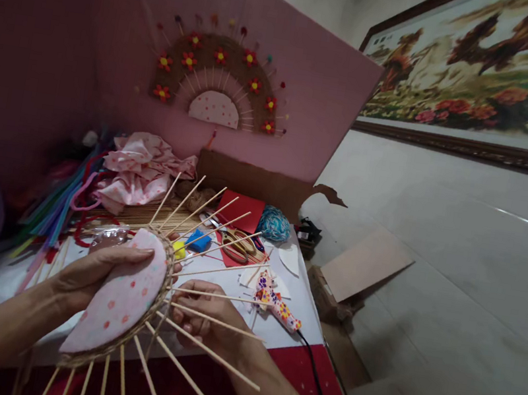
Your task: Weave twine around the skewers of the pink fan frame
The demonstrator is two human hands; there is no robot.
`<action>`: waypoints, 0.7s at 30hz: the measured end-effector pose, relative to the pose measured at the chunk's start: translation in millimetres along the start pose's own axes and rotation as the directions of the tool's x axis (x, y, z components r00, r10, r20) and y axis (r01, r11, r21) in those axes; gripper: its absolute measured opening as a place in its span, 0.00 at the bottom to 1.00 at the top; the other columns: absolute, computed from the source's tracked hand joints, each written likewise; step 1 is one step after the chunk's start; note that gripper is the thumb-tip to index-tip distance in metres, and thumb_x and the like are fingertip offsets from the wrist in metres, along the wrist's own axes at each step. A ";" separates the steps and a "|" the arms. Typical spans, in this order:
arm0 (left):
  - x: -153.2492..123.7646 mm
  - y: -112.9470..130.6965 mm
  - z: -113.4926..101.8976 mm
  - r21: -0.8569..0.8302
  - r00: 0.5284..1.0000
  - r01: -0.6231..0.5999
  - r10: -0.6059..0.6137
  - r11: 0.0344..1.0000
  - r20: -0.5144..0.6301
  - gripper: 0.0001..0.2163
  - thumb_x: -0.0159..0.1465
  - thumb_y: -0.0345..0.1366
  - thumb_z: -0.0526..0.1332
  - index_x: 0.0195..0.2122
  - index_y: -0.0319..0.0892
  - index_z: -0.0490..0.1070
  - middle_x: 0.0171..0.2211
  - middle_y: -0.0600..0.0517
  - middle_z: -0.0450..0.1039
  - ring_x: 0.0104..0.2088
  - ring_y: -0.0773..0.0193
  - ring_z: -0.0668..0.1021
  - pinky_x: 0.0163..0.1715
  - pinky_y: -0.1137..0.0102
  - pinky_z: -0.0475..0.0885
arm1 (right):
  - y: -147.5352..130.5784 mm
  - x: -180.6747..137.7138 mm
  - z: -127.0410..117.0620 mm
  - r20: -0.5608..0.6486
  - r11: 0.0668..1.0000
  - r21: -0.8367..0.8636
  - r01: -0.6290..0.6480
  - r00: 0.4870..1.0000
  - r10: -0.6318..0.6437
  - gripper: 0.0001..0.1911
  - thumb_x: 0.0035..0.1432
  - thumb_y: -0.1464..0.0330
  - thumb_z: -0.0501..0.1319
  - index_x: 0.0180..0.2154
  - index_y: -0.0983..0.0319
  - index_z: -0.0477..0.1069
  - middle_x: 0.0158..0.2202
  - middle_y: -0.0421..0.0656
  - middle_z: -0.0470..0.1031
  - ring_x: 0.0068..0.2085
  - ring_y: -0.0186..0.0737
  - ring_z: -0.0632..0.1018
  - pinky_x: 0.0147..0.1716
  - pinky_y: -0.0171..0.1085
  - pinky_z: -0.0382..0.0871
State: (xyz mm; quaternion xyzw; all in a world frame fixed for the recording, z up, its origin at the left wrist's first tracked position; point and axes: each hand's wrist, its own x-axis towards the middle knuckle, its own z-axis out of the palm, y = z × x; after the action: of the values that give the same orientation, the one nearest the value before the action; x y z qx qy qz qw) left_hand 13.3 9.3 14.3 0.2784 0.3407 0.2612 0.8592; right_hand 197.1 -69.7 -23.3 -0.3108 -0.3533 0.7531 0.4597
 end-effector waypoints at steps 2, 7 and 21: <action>0.7 2.0 -0.5 0.000 1.000 0.002 -0.002 1.000 -0.025 0.04 0.54 0.24 0.59 0.25 0.31 0.73 0.21 0.43 0.77 0.20 0.59 0.78 0.22 0.69 0.74 | 2.0 -2.0 -1.5 0.028 0.997 0.074 0.018 0.999 -0.020 0.08 0.46 0.72 0.62 0.32 0.66 0.69 0.24 0.39 0.69 0.20 0.25 0.66 0.15 0.24 0.55; 4.6 5.1 -2.8 -0.026 0.999 0.048 -0.049 0.998 -0.014 0.05 0.55 0.24 0.58 0.28 0.29 0.73 0.24 0.40 0.77 0.23 0.57 0.79 0.26 0.67 0.75 | 8.8 -4.8 0.7 0.009 0.978 0.207 0.027 1.000 -0.030 0.13 0.46 0.73 0.60 0.37 0.68 0.69 0.32 0.44 0.72 0.28 0.31 0.73 0.22 0.27 0.63; 4.1 7.5 -6.5 -0.045 0.999 -0.031 0.029 0.999 -0.027 0.03 0.53 0.23 0.59 0.26 0.31 0.73 0.21 0.42 0.77 0.21 0.58 0.78 0.22 0.69 0.75 | 16.1 0.0 14.8 -0.110 0.979 0.147 0.142 0.986 -0.126 0.11 0.46 0.71 0.65 0.34 0.66 0.69 0.29 0.42 0.73 0.27 0.30 0.73 0.25 0.28 0.64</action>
State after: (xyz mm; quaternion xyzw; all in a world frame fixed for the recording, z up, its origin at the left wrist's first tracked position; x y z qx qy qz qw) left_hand 9.2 19.1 13.5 0.2603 0.3417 0.2854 0.8567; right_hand 177.8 -78.6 -28.3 -0.2871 -0.2909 0.7290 0.5491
